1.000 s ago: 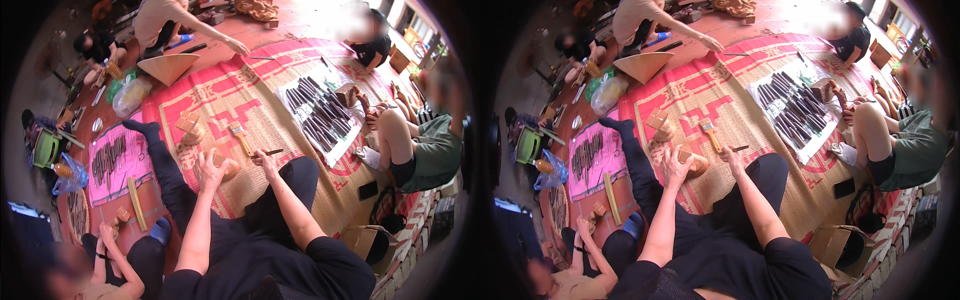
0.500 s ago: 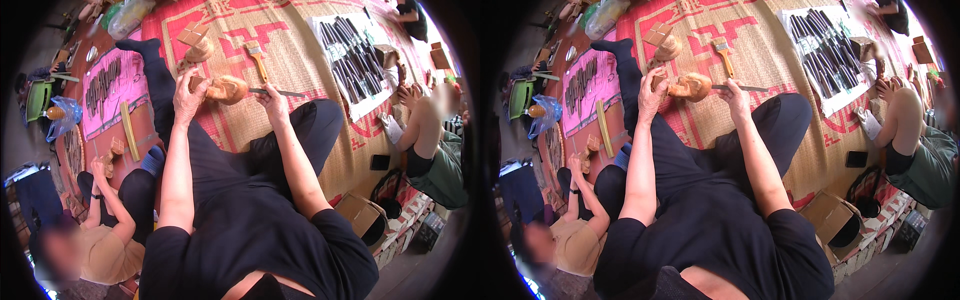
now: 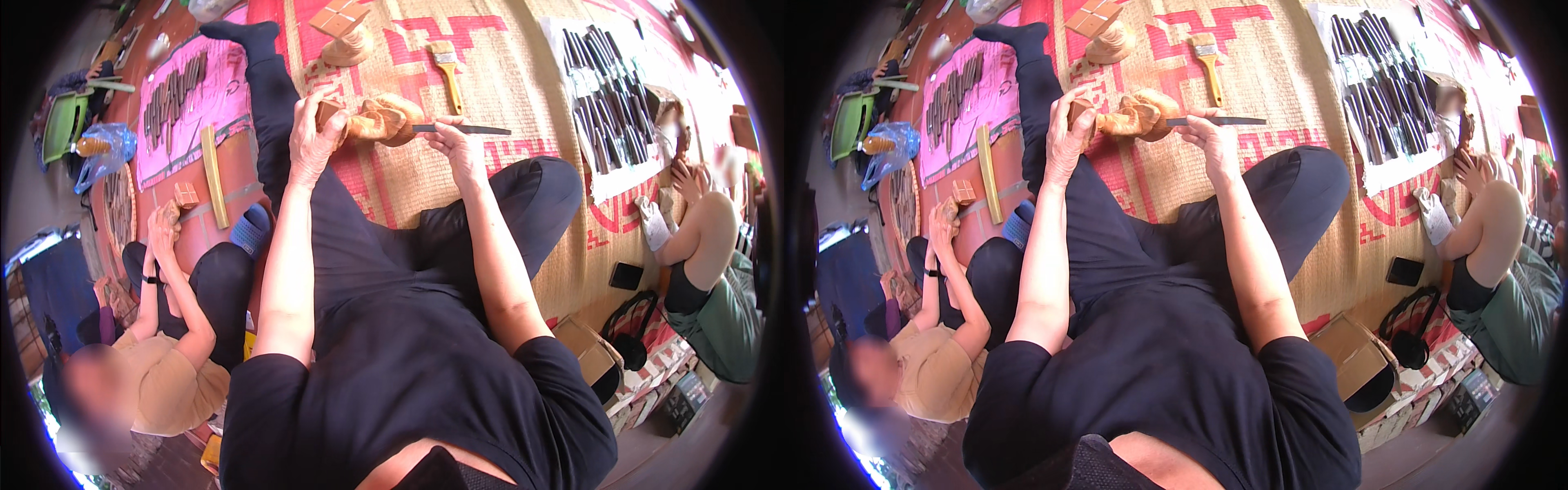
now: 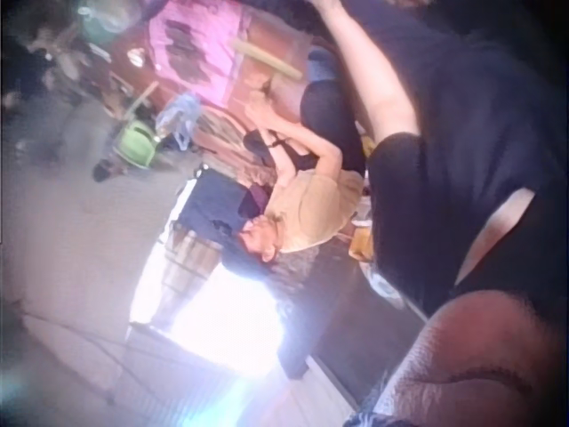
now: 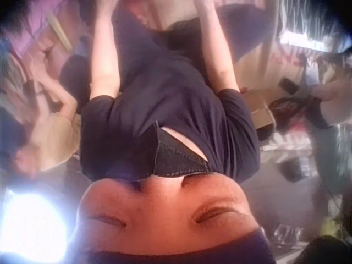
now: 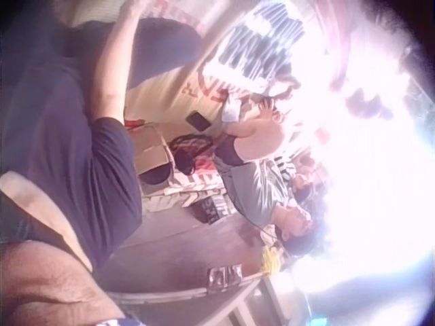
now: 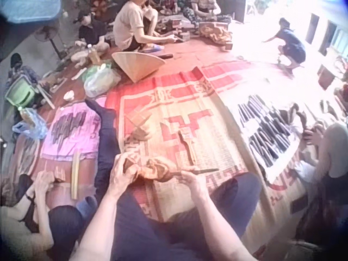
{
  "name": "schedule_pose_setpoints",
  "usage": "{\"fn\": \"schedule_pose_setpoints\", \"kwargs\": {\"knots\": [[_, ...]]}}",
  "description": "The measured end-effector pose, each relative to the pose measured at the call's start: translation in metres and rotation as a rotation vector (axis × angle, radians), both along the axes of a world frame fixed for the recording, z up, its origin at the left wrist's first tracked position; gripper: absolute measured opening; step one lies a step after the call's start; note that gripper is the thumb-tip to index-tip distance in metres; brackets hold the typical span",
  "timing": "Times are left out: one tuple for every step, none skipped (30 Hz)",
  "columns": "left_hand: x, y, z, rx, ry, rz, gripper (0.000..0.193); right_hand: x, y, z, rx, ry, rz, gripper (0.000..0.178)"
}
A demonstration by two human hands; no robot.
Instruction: The person sits on a mat and carves a small wooden object using a chisel. They hold the wood in their left hand and use the chisel in their right hand to shape the piece, occasionally rotating it to access different sides.
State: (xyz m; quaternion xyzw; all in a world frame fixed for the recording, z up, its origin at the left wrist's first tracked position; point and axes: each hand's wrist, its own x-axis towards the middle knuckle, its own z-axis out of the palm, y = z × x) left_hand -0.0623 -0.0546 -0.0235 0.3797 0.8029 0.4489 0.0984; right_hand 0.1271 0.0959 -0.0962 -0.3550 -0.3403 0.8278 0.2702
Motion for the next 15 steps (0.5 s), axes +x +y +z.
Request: {"fn": "schedule_pose_setpoints", "kwargs": {"knots": [[0.001,0.003,0.000,0.006,0.011,-0.002,0.047,0.000,0.001,-0.001,0.008,-0.015,0.002,0.012],[0.004,0.005,0.002,-0.001,0.020,0.006,0.047,0.000,0.002,-0.006,0.016,-0.035,-0.002,0.012],[0.007,0.008,0.004,-0.009,0.030,0.012,0.047,-0.001,0.001,-0.008,0.025,-0.043,0.006,0.012],[0.009,0.010,0.004,-0.023,0.050,0.033,0.047,0.000,0.001,-0.009,0.035,-0.052,0.013,0.011],[0.011,0.012,0.006,-0.039,0.076,0.033,0.047,0.000,0.001,-0.009,0.045,-0.060,0.018,0.011],[0.012,0.013,0.007,-0.055,0.102,0.031,0.047,-0.001,0.001,-0.009,0.040,-0.064,0.004,0.010],[0.014,0.015,0.007,-0.070,0.129,0.026,0.047,-0.001,0.001,-0.007,0.036,-0.069,-0.013,0.010],[0.015,0.018,0.005,-0.073,0.174,0.047,0.047,-0.001,0.002,-0.005,0.031,-0.073,-0.031,0.010],[0.017,0.019,0.007,-0.077,0.178,0.046,0.047,0.000,0.003,-0.008,0.028,-0.073,-0.052,0.010],[0.020,0.022,0.009,-0.079,0.180,0.039,0.047,0.001,0.005,-0.012,0.027,-0.074,-0.080,0.010],[0.022,0.024,0.010,-0.081,0.183,0.031,0.047,0.002,0.007,-0.015,0.026,-0.076,-0.108,0.010],[0.024,0.025,0.009,-0.082,0.210,0.030,0.048,0.004,0.009,-0.018,0.027,-0.087,-0.112,0.012],[0.026,0.024,0.008,-0.084,0.237,0.030,0.048,0.005,0.009,-0.019,0.028,-0.099,-0.115,0.013],[0.027,0.024,0.007,-0.086,0.265,0.031,0.048,0.006,0.010,-0.019,0.029,-0.110,-0.118,0.015],[0.029,0.023,0.008,-0.096,0.285,0.014,0.048,0.006,0.011,-0.018,0.024,-0.118,-0.129,0.015]]}}
